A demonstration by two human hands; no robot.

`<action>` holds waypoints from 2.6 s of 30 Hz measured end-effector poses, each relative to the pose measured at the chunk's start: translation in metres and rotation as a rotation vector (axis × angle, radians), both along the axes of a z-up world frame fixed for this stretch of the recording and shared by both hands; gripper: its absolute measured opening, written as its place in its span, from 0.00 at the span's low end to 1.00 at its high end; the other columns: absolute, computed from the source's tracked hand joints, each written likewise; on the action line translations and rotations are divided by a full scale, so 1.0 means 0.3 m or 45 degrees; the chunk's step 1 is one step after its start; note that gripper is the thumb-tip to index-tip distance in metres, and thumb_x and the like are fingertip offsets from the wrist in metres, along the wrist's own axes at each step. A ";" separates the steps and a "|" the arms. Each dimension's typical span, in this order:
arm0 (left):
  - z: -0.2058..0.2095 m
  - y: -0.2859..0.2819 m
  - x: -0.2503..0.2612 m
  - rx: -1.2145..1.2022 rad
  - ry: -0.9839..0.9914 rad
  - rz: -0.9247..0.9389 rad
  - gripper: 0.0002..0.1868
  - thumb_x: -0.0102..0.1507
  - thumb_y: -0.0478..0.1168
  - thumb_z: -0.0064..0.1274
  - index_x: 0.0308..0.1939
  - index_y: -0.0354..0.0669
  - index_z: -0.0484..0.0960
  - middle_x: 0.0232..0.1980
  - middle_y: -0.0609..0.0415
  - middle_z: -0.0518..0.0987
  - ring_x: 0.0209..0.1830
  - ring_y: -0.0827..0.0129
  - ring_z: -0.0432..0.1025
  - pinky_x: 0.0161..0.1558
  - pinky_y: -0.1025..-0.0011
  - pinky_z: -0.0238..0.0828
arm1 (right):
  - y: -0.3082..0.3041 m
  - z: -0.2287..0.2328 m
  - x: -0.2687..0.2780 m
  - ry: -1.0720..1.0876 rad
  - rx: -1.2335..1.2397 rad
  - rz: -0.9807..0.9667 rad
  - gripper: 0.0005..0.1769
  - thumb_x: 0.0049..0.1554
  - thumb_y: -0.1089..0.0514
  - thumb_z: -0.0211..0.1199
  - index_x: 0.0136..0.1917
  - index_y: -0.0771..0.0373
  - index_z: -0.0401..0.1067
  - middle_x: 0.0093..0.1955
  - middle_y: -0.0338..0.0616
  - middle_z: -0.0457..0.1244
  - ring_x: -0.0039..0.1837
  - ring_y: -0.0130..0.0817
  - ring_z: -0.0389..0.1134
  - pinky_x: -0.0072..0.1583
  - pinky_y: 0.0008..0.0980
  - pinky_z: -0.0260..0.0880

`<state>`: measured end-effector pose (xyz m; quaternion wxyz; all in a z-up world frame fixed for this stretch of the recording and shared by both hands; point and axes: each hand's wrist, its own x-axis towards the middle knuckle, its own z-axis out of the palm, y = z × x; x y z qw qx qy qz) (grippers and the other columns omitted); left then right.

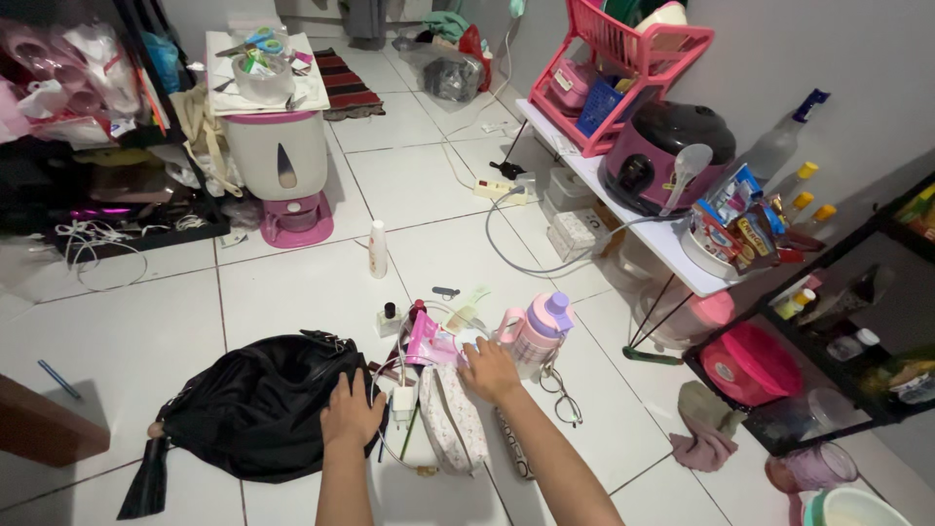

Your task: The person packs a black handbag with daily essentials on the floor. They place a white cloth, a phone, a wallet, a charger, a packet of wipes, a small bottle, and a pink water bottle into the bag, then zip it closed.

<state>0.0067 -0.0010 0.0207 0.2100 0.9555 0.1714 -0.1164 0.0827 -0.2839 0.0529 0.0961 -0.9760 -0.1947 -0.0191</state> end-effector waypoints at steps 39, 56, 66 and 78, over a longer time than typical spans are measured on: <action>-0.147 -0.169 0.140 -0.051 -0.525 -0.203 0.32 0.59 0.54 0.53 0.68 0.57 0.71 0.75 0.41 0.62 0.77 0.44 0.51 0.71 0.41 0.49 | 0.055 -0.203 0.106 0.289 0.288 -0.315 0.25 0.61 0.41 0.52 0.60 0.59 0.74 0.60 0.55 0.66 0.63 0.54 0.66 0.64 0.49 0.65; -0.145 -0.208 0.227 0.014 -0.057 -0.253 0.26 0.61 0.51 0.53 0.62 0.51 0.77 0.76 0.53 0.59 0.83 0.57 0.39 0.78 0.42 0.30 | -0.016 -0.326 0.112 0.351 -0.067 -0.385 0.13 0.59 0.49 0.57 0.51 0.58 0.75 0.52 0.52 0.69 0.56 0.51 0.71 0.56 0.50 0.72; 0.018 -0.169 0.209 -0.747 -0.666 0.040 0.15 0.62 0.39 0.55 0.52 0.40 0.80 0.60 0.48 0.74 0.41 0.53 0.80 0.50 0.62 0.76 | 0.053 -0.173 0.117 0.245 0.271 -0.368 0.22 0.53 0.50 0.64 0.59 0.59 0.72 0.58 0.54 0.66 0.60 0.54 0.69 0.59 0.48 0.70; 0.019 -0.007 0.100 -0.630 -1.078 0.483 0.06 0.65 0.34 0.55 0.45 0.37 0.84 0.46 0.42 0.80 0.40 0.54 0.78 0.43 0.63 0.75 | 0.171 -0.083 0.098 0.334 0.325 -0.248 0.30 0.53 0.50 0.62 0.68 0.55 0.65 0.66 0.54 0.62 0.67 0.53 0.64 0.66 0.48 0.65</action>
